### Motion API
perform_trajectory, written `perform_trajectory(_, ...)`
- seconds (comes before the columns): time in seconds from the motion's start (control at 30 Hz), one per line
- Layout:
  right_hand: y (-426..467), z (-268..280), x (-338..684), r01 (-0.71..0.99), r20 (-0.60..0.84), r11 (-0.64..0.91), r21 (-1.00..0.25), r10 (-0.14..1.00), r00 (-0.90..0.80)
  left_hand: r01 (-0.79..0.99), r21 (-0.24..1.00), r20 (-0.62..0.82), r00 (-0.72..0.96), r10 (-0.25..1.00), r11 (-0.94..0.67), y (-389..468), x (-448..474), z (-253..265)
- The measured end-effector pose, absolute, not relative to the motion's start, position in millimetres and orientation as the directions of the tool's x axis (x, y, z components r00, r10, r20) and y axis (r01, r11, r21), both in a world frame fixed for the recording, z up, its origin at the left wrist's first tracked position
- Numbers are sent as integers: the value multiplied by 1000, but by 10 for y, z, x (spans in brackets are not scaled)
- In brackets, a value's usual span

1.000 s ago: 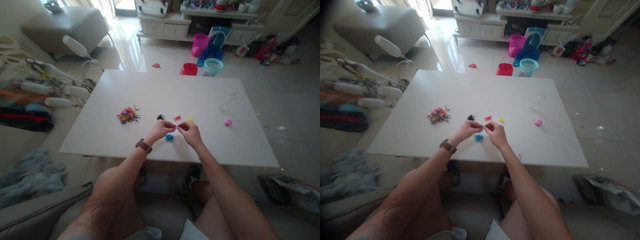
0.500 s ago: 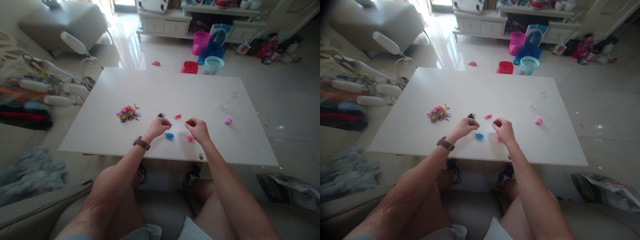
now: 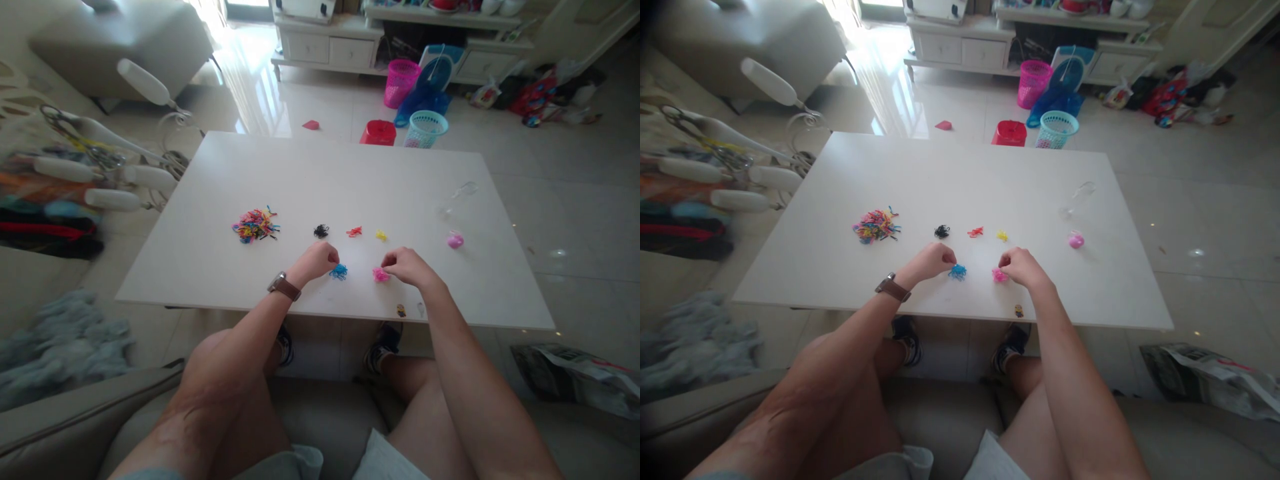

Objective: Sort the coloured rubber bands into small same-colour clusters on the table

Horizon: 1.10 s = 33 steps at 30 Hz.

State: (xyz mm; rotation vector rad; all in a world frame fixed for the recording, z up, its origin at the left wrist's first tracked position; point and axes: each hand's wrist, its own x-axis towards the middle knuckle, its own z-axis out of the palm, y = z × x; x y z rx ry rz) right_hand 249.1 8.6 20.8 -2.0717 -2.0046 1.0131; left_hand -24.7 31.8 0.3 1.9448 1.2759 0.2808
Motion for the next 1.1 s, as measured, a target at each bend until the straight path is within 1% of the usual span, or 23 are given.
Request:
perform_trajectory(0.17, 74, 194, 2460, 876, -476, -115, -469, 868, -141, 676, 707, -230, 498, 836, -208, 319, -245, -12)
perform_trajectory(0.37, 70, 193, 2475, 901, -495, -119, -416, 862, -114, 694, 693, -287, 513, 809, -194, 309, -252, -13)
perform_trajectory(0.5, 82, 162, 2498, 910, -487, -96, -403, 865, -124, 694, 689, -278, 521, 807, -211, 290, -258, -28)
perform_trajectory(0.77, 82, 82, 2529, 942, -435, -72, -327, 897, -83, 750, 640, -281, 430, 858, -166, 326, -322, -17)
perform_trajectory(0.87, 87, 78, 2527, 953, -400, -61, -298, 914, -67, 793, 589, -280, 378, 883, -153, 353, -367, -10)
perform_trajectory(0.93, 92, 88, 2516, 954, -377, -50, -296, 924, -69, 823, 555, -272, 315, 910, -119, 370, -403, 12)
perform_trajectory(1.03, 93, 112, 2495, 949, -353, -48, -312, 933, -69, 855, 518, -263, 158, 952, 1, 401, -482, 70)
perform_trajectory(1.1, 86, 130, 2485, 947, -351, -56, -317, 934, -62, 882, 463, -260, 39, 965, 90, 428, -563, 111)
